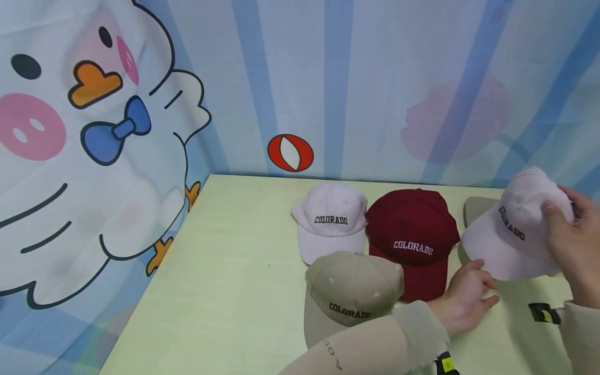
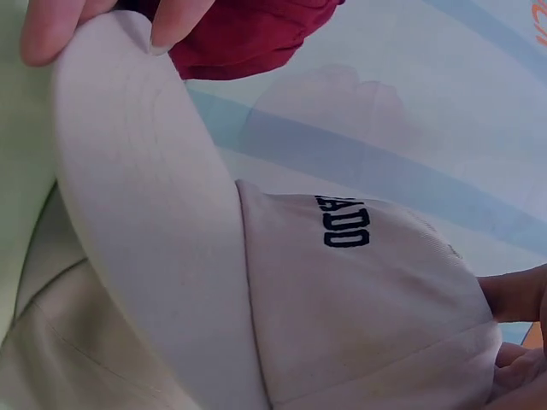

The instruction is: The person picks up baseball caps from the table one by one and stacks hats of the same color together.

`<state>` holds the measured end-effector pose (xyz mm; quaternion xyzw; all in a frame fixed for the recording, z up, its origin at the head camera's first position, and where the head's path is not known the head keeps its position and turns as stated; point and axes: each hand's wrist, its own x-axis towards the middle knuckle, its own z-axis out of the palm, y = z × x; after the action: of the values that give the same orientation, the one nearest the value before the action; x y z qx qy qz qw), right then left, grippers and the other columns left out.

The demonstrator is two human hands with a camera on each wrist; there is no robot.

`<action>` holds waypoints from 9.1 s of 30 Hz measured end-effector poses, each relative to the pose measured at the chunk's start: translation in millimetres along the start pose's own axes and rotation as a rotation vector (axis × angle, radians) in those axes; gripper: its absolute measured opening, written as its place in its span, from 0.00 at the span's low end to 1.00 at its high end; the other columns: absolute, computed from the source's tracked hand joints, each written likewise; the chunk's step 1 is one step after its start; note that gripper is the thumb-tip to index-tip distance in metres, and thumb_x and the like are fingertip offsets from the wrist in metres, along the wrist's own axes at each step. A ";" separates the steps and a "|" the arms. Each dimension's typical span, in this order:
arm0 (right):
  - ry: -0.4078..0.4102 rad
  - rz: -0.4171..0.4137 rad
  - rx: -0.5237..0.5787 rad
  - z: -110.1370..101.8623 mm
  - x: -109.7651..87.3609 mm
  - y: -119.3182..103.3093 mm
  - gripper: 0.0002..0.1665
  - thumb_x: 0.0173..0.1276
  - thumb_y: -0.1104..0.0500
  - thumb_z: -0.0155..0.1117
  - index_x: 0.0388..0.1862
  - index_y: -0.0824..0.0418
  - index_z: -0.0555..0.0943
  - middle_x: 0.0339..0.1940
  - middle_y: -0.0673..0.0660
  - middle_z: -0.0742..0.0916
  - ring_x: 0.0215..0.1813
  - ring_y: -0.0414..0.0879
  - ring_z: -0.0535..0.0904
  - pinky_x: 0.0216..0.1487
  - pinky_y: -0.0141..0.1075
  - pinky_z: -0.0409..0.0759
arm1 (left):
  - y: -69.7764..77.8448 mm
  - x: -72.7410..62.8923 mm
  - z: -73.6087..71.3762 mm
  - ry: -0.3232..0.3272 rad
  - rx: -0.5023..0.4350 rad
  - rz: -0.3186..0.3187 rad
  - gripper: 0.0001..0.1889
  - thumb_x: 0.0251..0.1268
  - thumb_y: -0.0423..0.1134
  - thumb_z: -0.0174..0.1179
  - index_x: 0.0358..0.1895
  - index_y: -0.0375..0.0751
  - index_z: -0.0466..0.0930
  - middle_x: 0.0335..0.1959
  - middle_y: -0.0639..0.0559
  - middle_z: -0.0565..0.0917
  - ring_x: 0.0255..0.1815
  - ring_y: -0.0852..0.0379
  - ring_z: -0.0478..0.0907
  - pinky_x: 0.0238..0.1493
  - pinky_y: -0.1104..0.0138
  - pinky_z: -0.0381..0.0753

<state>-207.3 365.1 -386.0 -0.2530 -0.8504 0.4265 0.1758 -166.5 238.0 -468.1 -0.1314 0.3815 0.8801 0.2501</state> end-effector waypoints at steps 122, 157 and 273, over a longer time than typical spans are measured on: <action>-0.795 -0.479 0.411 161.3 -41.5 -128.8 0.21 0.75 0.47 0.66 0.65 0.49 0.85 0.61 0.47 0.89 0.55 0.40 0.86 0.50 0.34 0.85 | 307.2 -10.6 -197.9 0.004 1.350 1.074 0.14 0.77 0.49 0.61 0.33 0.44 0.77 0.31 0.49 0.70 0.37 0.50 0.66 0.42 0.60 0.63; -0.830 -0.464 -0.056 187.1 -49.2 -123.3 0.26 0.79 0.57 0.61 0.72 0.62 0.76 0.65 0.67 0.83 0.65 0.60 0.79 0.65 0.54 0.80 | 282.0 24.6 -251.3 0.179 1.363 0.730 0.21 0.81 0.59 0.49 0.47 0.47 0.82 0.45 0.46 0.74 0.50 0.48 0.72 0.56 0.52 0.76; -0.213 -0.173 -0.102 9.6 -18.6 13.0 0.36 0.83 0.41 0.46 0.81 0.56 0.65 0.80 0.66 0.69 0.61 0.36 0.75 0.56 0.30 0.75 | 113.9 -12.9 18.7 0.019 0.697 0.106 0.27 0.76 0.50 0.50 0.75 0.53 0.65 0.73 0.60 0.71 0.76 0.58 0.65 0.76 0.55 0.66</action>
<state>-193.5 354.9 -403.7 -0.1408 -0.9034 0.3905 0.1075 -218.0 180.9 -381.0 -0.0264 0.6676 0.7076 0.2301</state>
